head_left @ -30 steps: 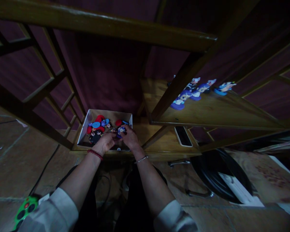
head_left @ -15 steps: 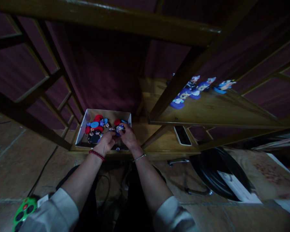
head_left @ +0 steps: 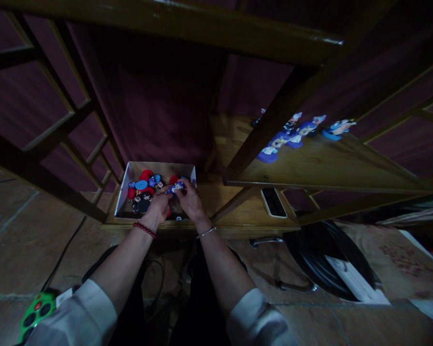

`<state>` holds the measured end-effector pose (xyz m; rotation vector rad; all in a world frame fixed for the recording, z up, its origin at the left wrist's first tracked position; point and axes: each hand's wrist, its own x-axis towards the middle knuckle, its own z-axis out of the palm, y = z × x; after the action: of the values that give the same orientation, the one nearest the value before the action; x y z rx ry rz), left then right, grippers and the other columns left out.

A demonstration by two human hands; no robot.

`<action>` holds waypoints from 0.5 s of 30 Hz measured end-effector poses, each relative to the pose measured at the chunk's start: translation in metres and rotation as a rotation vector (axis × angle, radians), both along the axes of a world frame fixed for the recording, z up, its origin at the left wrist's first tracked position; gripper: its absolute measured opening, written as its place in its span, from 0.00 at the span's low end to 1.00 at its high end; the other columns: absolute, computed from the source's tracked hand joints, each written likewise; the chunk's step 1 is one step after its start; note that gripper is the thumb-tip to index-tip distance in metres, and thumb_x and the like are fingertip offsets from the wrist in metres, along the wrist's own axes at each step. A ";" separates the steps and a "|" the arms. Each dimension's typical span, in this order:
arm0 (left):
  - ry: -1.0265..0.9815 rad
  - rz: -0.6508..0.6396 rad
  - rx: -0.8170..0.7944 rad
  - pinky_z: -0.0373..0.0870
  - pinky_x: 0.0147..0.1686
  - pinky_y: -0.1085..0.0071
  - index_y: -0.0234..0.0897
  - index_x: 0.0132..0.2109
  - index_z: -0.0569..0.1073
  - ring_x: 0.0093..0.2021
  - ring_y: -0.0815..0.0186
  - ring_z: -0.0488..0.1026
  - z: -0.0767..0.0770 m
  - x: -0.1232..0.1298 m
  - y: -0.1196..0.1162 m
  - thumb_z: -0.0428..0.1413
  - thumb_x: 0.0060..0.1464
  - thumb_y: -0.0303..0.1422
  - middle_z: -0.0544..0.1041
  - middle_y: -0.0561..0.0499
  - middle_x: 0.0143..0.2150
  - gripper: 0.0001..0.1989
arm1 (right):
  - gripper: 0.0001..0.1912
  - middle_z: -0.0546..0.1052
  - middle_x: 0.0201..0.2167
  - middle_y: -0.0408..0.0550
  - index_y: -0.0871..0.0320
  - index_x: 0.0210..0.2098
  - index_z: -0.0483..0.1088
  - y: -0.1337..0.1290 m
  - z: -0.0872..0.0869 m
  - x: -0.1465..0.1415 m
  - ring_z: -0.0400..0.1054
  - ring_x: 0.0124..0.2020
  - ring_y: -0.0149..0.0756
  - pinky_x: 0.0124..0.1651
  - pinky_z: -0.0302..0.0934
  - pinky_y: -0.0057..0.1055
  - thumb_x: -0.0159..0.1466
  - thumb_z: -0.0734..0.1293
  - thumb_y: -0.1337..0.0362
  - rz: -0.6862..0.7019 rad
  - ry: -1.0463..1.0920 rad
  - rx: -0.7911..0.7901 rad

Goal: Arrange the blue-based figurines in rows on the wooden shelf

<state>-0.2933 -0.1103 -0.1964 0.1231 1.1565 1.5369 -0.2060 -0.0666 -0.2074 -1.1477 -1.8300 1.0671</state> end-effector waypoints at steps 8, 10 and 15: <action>-0.074 -0.044 -0.051 0.72 0.35 0.70 0.32 0.29 0.67 0.28 0.71 0.70 -0.009 -0.001 -0.009 0.45 0.41 0.12 0.71 0.51 0.27 0.14 | 0.15 0.72 0.38 0.43 0.50 0.41 0.66 -0.011 -0.001 0.006 0.66 0.40 0.35 0.47 0.59 0.33 0.55 0.62 0.71 0.042 -0.220 -0.010; -0.102 -0.061 -0.084 0.72 0.34 0.70 0.31 0.28 0.66 0.26 0.71 0.69 -0.012 0.001 -0.009 0.45 0.41 0.12 0.70 0.51 0.26 0.13 | 0.16 0.72 0.40 0.44 0.52 0.43 0.65 -0.013 0.000 0.008 0.66 0.41 0.35 0.47 0.58 0.32 0.56 0.61 0.71 0.048 -0.301 -0.018; -0.148 -0.069 -0.138 0.72 0.31 0.71 0.32 0.27 0.65 0.24 0.72 0.69 -0.013 0.005 -0.006 0.44 0.40 0.12 0.70 0.52 0.24 0.13 | 0.15 0.72 0.40 0.43 0.52 0.44 0.63 -0.016 0.004 0.013 0.67 0.42 0.32 0.47 0.58 0.29 0.57 0.61 0.71 0.029 -0.367 -0.050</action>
<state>-0.2886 -0.1160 -0.2093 -0.0429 1.1249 1.3778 -0.1928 -0.0828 -0.2030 -1.4253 -2.1135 0.9703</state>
